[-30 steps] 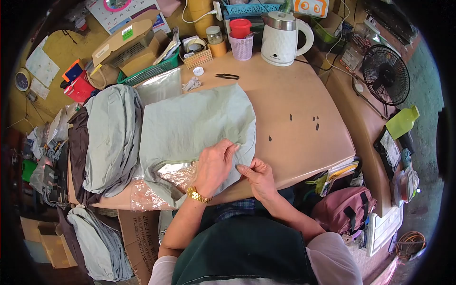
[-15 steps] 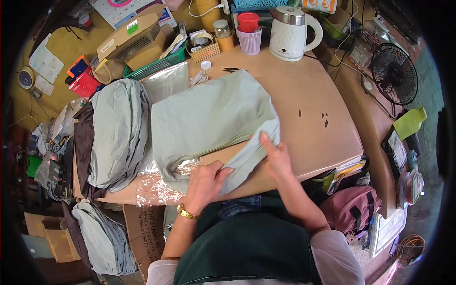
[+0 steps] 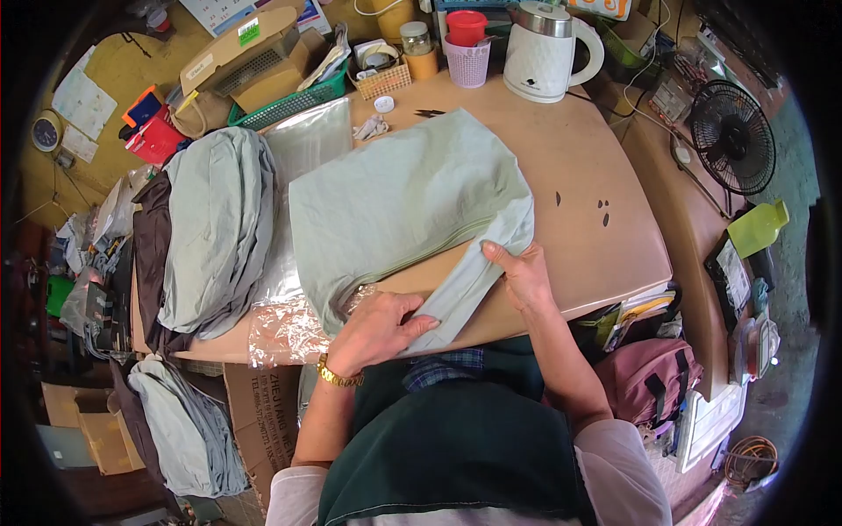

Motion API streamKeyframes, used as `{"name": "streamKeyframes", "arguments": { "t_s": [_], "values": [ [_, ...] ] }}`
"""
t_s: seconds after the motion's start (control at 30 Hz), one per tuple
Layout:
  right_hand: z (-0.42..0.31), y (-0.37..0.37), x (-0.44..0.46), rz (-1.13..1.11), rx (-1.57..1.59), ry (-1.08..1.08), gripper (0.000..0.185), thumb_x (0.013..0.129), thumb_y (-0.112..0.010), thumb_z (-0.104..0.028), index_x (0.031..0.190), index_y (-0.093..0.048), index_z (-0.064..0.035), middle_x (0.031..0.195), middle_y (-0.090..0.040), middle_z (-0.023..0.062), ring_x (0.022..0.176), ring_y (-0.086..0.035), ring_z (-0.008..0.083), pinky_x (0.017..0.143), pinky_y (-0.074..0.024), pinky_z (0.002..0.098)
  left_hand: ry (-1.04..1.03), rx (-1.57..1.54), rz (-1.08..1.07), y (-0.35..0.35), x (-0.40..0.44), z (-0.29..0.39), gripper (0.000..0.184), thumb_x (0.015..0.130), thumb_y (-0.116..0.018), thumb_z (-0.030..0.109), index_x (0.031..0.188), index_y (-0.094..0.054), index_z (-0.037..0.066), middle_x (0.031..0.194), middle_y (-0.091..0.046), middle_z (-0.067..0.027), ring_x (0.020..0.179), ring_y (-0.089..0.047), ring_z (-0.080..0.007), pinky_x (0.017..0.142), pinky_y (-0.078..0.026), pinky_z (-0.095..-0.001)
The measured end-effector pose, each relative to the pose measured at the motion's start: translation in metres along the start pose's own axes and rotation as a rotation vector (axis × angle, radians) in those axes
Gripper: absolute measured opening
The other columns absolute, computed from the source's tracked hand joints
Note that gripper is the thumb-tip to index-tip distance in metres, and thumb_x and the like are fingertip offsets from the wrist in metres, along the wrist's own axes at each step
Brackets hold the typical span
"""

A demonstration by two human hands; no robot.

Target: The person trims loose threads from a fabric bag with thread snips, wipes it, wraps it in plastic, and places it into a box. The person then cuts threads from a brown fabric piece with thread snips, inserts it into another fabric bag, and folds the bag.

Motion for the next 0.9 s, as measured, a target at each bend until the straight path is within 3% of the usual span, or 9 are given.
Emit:
{"name": "streamKeyframes", "arguments": {
  "t_s": [0.13, 0.2, 0.33, 0.4, 0.57, 0.63, 0.67, 0.73, 0.9],
  "values": [
    [0.0, -0.01, -0.019, 0.001, 0.139, -0.078, 0.035, 0.083, -0.073, -0.009, 0.113, -0.061, 0.0038, 0.101, -0.067, 0.0098, 0.095, -0.063, 0.0187, 0.088, -0.0495, 0.0331, -0.077, 0.073, 0.208, 0.005, 0.009, 0.004, 0.02, 0.083, -0.069, 0.021, 0.082, -0.062, 0.002, 0.064, -0.055, -0.0189, 0.058, -0.051, -0.0379, 0.054, -0.04, -0.0418],
    [0.033, -0.027, -0.058, -0.329, -0.246, -0.575, 0.034, 0.085, -0.072, -0.015, 0.111, -0.06, 0.0037, 0.105, -0.067, 0.0103, 0.098, -0.063, 0.018, 0.082, -0.0511, 0.0334, -0.137, 0.073, 0.369, 0.009, 0.011, 0.006, 0.016, 0.083, -0.068, 0.019, 0.085, -0.063, 0.003, 0.068, -0.057, -0.0195, 0.064, -0.054, -0.0403, 0.057, -0.042, -0.0431],
    [0.004, -0.058, -0.115, -1.086, -0.951, -0.852, 0.034, 0.082, -0.073, -0.017, 0.109, -0.06, -0.001, 0.092, -0.067, 0.0087, 0.093, -0.064, 0.0196, 0.088, -0.0477, 0.0387, -0.07, 0.127, 0.379, 0.015, 0.012, 0.004, 0.015, 0.083, -0.067, 0.017, 0.086, -0.063, 0.003, 0.072, -0.06, -0.0174, 0.067, -0.056, -0.0379, 0.06, -0.044, -0.0435],
    [-0.091, -0.098, -0.095, -0.489, -1.222, 0.601, 0.025, 0.081, -0.069, -0.012, 0.104, -0.062, -0.0061, 0.081, -0.063, 0.0082, 0.085, -0.062, 0.0237, 0.099, -0.0396, 0.0439, -0.267, 0.178, 0.428, 0.013, 0.006, 0.021, 0.013, 0.08, -0.07, 0.014, 0.082, -0.063, 0.003, 0.072, -0.061, -0.0139, 0.066, -0.057, -0.0348, 0.06, -0.045, -0.0425],
    [-0.058, -0.105, -0.046, -0.621, -1.435, 0.689, 0.016, 0.073, -0.071, -0.008, 0.088, -0.065, -0.0075, 0.076, -0.06, 0.008, 0.08, -0.061, 0.0266, 0.101, -0.0331, 0.0463, -0.426, 0.174, 0.822, 0.032, -0.048, 0.053, 0.013, 0.077, -0.074, 0.011, 0.084, -0.065, 0.004, 0.077, -0.061, -0.0095, 0.074, -0.06, -0.0268, 0.066, -0.044, -0.0361],
    [-0.084, -0.106, -0.033, -0.445, -1.268, 0.773, 0.017, 0.075, -0.073, -0.011, 0.088, -0.063, -0.0069, 0.076, -0.06, 0.0071, 0.08, -0.061, 0.0264, 0.1, -0.0316, 0.0488, 0.038, -0.289, 0.029, -0.02, -0.049, 0.005, 0.022, 0.089, -0.066, 0.019, 0.105, -0.061, 0.004, 0.096, -0.062, -0.0073, 0.095, -0.059, -0.0195, 0.081, -0.045, -0.0321],
    [-0.096, -0.112, -0.033, -0.419, -1.21, 0.788, 0.011, 0.076, -0.073, -0.01, 0.081, -0.063, -0.006, 0.073, -0.058, 0.0064, 0.077, -0.059, 0.0251, 0.099, -0.0323, 0.0478, 0.048, -0.294, 0.05, -0.03, -0.05, -0.008, 0.022, 0.089, -0.066, 0.019, 0.105, -0.061, 0.004, 0.096, -0.062, -0.0073, 0.095, -0.059, -0.0195, 0.081, -0.045, -0.0321],
    [-0.108, -0.123, -0.041, -0.423, -1.202, 0.828, 0.012, 0.076, -0.073, -0.01, 0.076, -0.062, -0.0059, 0.071, -0.056, 0.0061, 0.074, -0.058, 0.025, 0.099, -0.0326, 0.0466, -0.155, -1.228, -0.135, -0.066, -0.041, -0.026, 0.04, 0.095, -0.06, 0.027, 0.126, -0.051, 0.003, 0.12, -0.06, -0.011, 0.112, -0.057, -0.0203, 0.094, -0.047, -0.033],
    [-0.12, -0.12, -0.061, -0.434, -1.235, 0.862, 0.017, 0.077, -0.072, -0.01, 0.067, -0.059, -0.005, 0.068, -0.052, 0.006, 0.066, -0.052, 0.0253, 0.098, -0.0323, 0.0451, -0.197, -2.138, 0.418, -0.023, -0.015, -0.078, 0.049, 0.098, -0.05, 0.034, 0.134, -0.042, 0.002, 0.136, -0.05, -0.0184, 0.127, -0.048, -0.0291, 0.108, -0.042, -0.0411]
  ]
}}
Point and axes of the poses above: each hand's wrist, its own x-axis towards the middle knuckle, its own y-axis out of the back of the hand, z = x × y, the point moved 8 cm from there along x, towards the middle knuckle
